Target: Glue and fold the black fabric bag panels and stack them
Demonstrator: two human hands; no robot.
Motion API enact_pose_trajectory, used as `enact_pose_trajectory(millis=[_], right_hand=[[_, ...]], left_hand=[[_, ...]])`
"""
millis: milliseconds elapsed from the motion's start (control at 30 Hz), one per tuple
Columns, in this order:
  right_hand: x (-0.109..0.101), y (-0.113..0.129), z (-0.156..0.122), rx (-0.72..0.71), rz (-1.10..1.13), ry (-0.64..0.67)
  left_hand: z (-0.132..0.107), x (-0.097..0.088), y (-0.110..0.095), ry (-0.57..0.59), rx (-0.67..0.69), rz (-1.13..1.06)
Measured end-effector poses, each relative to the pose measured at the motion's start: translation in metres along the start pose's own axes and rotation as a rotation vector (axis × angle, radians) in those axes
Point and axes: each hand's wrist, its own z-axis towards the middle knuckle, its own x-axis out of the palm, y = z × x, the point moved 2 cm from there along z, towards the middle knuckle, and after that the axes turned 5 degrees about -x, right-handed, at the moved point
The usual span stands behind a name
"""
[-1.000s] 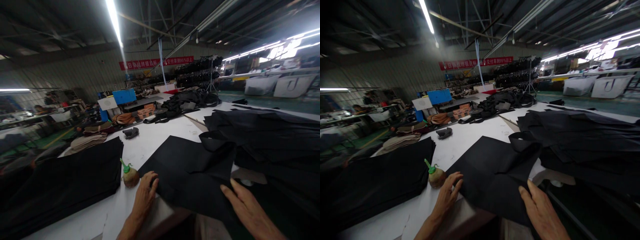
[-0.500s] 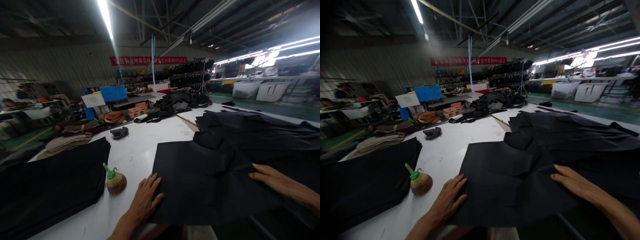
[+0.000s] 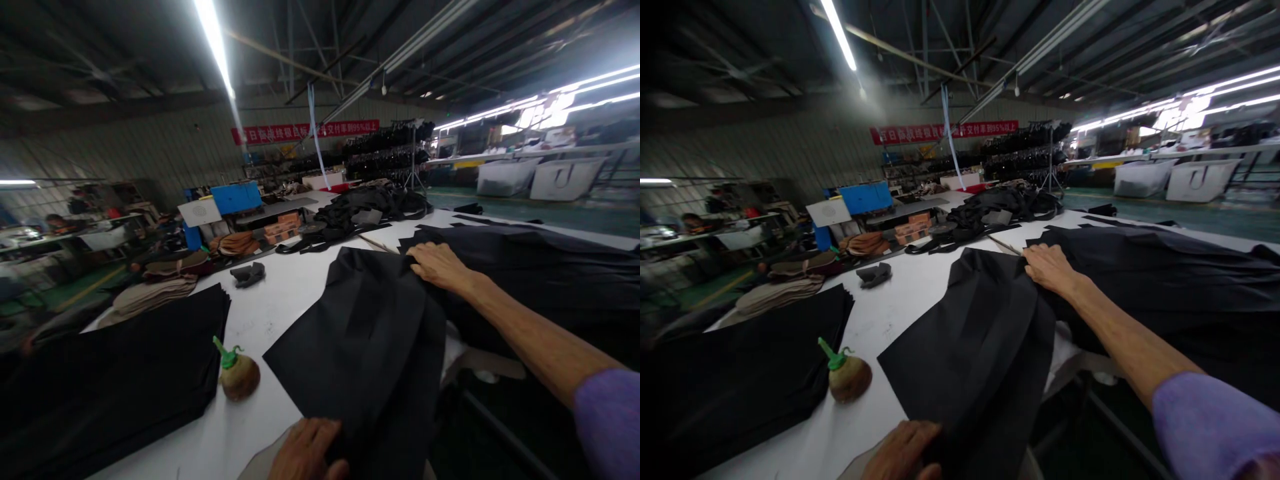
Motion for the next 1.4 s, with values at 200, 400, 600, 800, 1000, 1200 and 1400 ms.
enact_pose_trajectory(millis=[200,400,600,800,1000,1200,1400], right_hand=[[0.033,0.071,-0.021,-0.028,0.01,-0.134],[0.115,0.141,-0.139,-0.2,0.144,-0.01],[0.126,0.112,-0.157,-0.149,0.19,0.097],[0.122,0.096,-0.156,-0.165,0.193,0.095],[0.124,0.08,-0.14,-0.101,0.195,0.021],[0.128,0.048,-0.152,0.018,0.228,-0.112],[0.133,0.04,-0.172,0.008,0.223,-0.111]], left_hand=[[0.029,-0.004,0.054,-0.087,-0.419,0.001],[0.027,0.017,0.067,0.05,-0.518,0.05],[0.031,0.01,0.053,0.119,-0.553,0.07],[0.041,0.01,0.052,0.104,-0.555,0.062],[0.059,0.011,0.035,0.109,-0.585,0.062],[0.058,0.008,-0.014,0.133,-0.572,0.031],[0.029,0.011,-0.038,0.181,-0.545,0.033]])
